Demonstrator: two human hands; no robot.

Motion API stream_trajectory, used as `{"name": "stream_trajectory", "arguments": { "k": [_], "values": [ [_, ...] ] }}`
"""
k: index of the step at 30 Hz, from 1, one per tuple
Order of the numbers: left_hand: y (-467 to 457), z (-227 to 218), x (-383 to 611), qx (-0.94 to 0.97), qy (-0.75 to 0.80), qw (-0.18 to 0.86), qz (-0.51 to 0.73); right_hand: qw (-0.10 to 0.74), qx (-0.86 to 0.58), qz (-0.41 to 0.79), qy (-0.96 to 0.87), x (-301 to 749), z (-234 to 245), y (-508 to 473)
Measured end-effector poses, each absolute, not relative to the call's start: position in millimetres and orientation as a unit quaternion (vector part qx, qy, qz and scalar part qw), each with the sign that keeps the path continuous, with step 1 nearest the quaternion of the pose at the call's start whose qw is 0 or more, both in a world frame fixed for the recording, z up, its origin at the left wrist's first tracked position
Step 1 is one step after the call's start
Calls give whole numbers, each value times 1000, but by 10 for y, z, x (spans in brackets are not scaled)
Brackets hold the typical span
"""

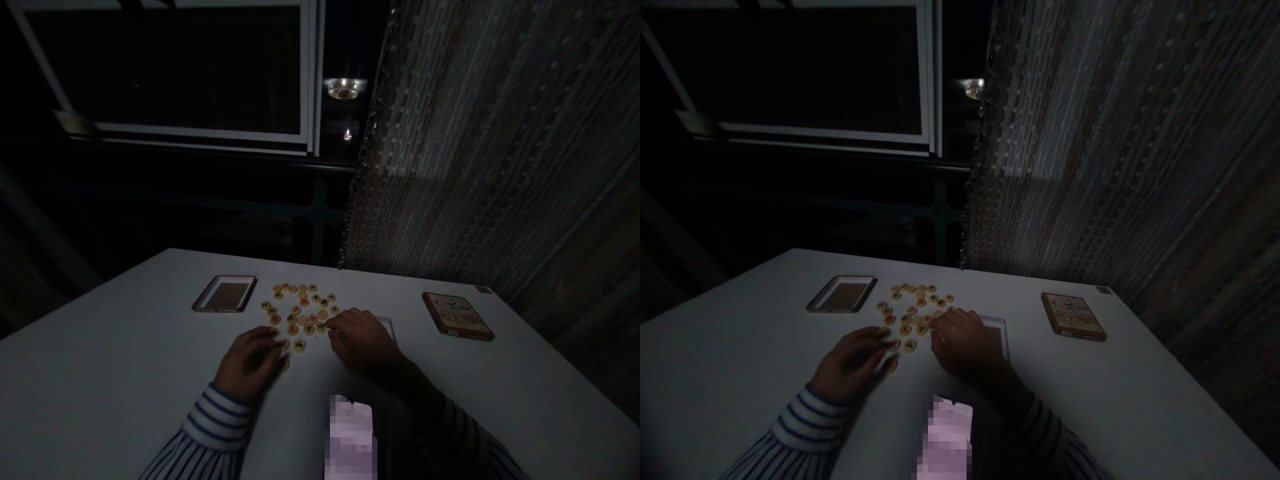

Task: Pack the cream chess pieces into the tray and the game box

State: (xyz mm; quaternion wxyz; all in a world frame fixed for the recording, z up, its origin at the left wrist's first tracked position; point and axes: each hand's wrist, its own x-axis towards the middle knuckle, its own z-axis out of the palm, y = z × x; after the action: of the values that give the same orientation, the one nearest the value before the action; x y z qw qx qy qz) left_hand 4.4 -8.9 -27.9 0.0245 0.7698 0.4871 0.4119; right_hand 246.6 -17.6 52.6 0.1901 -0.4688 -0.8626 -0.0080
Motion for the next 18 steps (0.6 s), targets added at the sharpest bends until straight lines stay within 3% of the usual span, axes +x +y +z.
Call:
{"name": "stream_trajectory", "arguments": {
  "k": [8,18],
  "values": [
    [-76,-449,-6,814,434,-97,373,187,-424,-16,-886,2274,263,-196],
    [-66,-590,-47,822,443,-120,338,155,-399,-16,-904,2266,243,-287]
  ]
}}
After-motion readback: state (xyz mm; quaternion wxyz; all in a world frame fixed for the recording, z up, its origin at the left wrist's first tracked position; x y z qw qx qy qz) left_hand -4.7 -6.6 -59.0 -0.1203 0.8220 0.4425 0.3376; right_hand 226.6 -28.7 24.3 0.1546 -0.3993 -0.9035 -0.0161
